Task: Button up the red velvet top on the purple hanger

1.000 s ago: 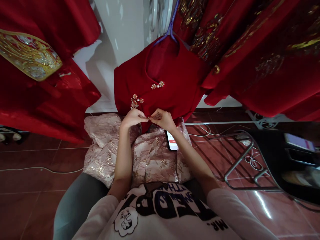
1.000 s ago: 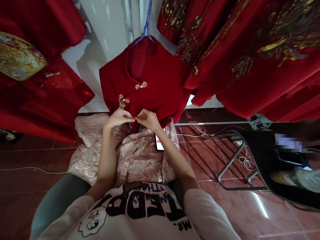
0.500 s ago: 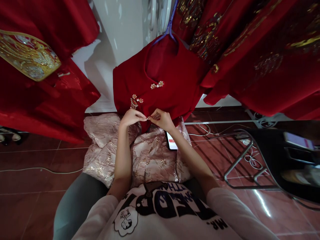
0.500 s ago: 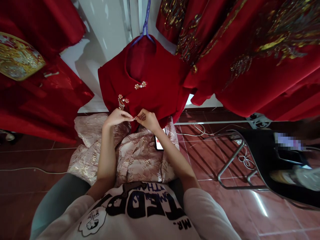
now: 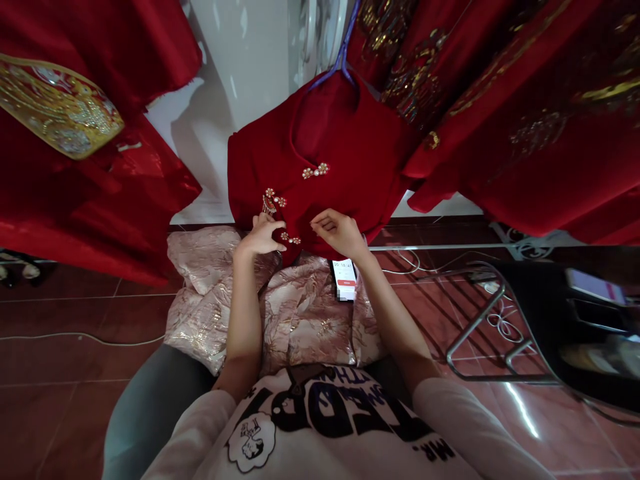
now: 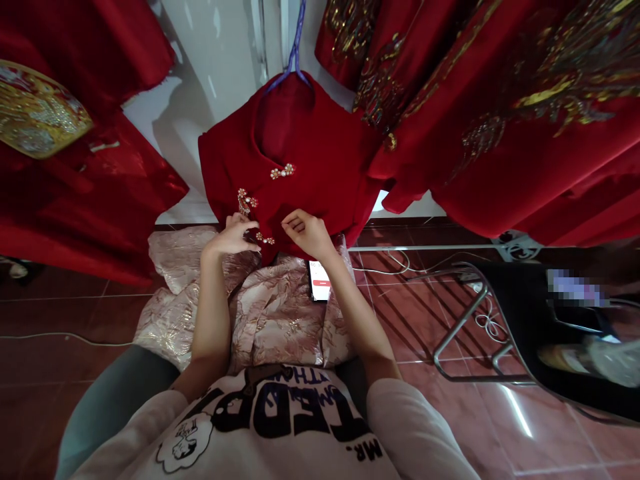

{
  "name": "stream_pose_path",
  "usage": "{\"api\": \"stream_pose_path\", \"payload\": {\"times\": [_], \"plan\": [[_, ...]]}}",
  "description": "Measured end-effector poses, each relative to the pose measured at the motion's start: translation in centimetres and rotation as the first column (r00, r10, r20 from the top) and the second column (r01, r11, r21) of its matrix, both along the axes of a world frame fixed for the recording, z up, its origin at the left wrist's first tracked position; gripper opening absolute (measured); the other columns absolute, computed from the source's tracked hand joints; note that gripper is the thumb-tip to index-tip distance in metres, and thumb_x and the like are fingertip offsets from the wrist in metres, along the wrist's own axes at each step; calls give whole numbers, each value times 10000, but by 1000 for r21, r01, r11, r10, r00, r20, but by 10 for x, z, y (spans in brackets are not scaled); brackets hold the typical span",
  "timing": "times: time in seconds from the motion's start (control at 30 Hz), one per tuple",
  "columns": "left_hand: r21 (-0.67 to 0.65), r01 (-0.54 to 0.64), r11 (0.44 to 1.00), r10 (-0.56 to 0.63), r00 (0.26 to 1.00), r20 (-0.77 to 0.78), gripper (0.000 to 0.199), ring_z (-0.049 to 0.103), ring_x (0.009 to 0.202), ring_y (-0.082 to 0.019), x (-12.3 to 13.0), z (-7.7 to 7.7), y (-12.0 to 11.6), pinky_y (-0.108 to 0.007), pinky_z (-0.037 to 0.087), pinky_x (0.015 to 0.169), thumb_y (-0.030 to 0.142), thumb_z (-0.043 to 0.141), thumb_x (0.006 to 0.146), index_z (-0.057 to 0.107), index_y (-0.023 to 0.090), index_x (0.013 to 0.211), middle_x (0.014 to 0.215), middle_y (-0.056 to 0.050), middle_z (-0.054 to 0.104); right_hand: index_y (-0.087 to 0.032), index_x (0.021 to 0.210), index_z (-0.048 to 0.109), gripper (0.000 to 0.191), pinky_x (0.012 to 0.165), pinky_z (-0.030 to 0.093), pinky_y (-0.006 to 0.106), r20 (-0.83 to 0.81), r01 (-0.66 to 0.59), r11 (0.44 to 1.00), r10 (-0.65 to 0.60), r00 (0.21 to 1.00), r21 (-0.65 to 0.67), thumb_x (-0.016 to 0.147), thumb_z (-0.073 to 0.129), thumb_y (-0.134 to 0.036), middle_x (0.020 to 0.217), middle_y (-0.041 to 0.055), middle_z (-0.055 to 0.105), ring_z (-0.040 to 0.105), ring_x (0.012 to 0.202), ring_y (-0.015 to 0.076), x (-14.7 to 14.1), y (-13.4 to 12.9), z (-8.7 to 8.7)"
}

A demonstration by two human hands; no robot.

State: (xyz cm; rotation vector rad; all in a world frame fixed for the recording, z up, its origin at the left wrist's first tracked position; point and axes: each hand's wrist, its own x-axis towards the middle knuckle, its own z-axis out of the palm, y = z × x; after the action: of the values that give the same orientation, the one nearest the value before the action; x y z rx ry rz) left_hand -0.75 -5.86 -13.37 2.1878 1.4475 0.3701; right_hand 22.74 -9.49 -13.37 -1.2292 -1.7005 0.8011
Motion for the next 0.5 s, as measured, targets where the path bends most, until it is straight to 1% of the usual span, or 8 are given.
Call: {"api": "stream_pose_path", "payload": {"times": [0.07, 0.13, 0.2, 0.23, 0.3, 0.37, 0.43, 0.5], "plan": [[2, -26, 1000, 26, 997, -79, 526, 434, 1304, -359, 3, 3, -4, -467, 376, 1143, 260, 932, 620, 752, 244, 1114, 1306, -90, 489, -187, 890, 676, 126, 727, 588, 279, 10, -15, 1000, 15, 1000, -15, 853, 658, -306, 834, 43, 743, 699, 737, 149, -2, -1, -1], [-15, -22, 1000, 20, 993, -119, 512, 353, 1379, -387, 5, 6, -7, -473, 345, 1179, 313, 945, 629, 760, 248, 1102, 1411, -92, 402, -188, 890, 680, 135, 726, 589, 278, 31, -30, 999, 31, 999, -25, 854, 660, -317, 838, 43, 747, 697, 730, 148, -3, -1, -3], [-13, -17, 1000, 15, 990, -138, 483, 295, 1418, -408, 7, 6, -8, -484, 328, 1192, 361, 948, 642, 772, 242, 1076, 1467, -94, 351, -189, 897, 682, 138, 738, 590, 278, 56, -42, 999, 44, 997, -30, 858, 663, -321, 850, 41, 753, 699, 735, 147, -5, -1, -4], [2, -22, 1000, 22, 990, -139, 460, 291, 1418, -409, 7, 5, -7, -488, 327, 1192, 377, 949, 647, 781, 239, 1052, 1472, -95, 348, -189, 898, 682, 133, 741, 591, 277, 64, -45, 998, 47, 997, -35, 860, 663, -316, 851, 39, 755, 700, 734, 146, -5, -1, -5], [56, -39, 998, 45, 992, -116, 394, 328, 1382, -388, 7, 1, -4, -493, 338, 1179, 396, 947, 658, 800, 238, 987, 1437, -93, 386, -189, 896, 682, 115, 744, 591, 274, 71, -50, 997, 54, 996, -57, 860, 663, -297, 847, 35, 756, 701, 730, 144, -7, 0, -8], [116, -44, 992, 52, 996, -69, 312, 390, 1310, -354, 4, -5, 0, -497, 361, 1154, 393, 944, 668, 818, 241, 909, 1337, -92, 458, -191, 890, 683, 91, 746, 594, 274, 70, -56, 995, 62, 996, -85, 852, 668, -273, 848, 33, 755, 702, 731, 143, -9, 1, -12], [159, -19, 987, 23, 1000, -22, 237, 447, 1220, -320, 2, -8, 3, -499, 381, 1123, 376, 936, 685, 828, 244, 850, 1193, -89, 521, -194, 894, 675, 79, 756, 598, 278, 61, -60, 992, 67, 996, -108, 835, 683, -246, 846, 30, 751, 705, 740, 143, -13, 2, -17], [201, 10, 979, -12, 1000, 12, 185, 481, 1134, -290, 1, -8, 5, -485, 401, 1086, 353, 926, 700, 832, 244, 816, 1084, -79, 551, -199, 920, 658, 122, 767, 603, 282, 34, -64, 990, 68, 997, -123, 812, 708, -228, 852, 26, 745, 709, 765, 145, -17, 3, -22]]}}
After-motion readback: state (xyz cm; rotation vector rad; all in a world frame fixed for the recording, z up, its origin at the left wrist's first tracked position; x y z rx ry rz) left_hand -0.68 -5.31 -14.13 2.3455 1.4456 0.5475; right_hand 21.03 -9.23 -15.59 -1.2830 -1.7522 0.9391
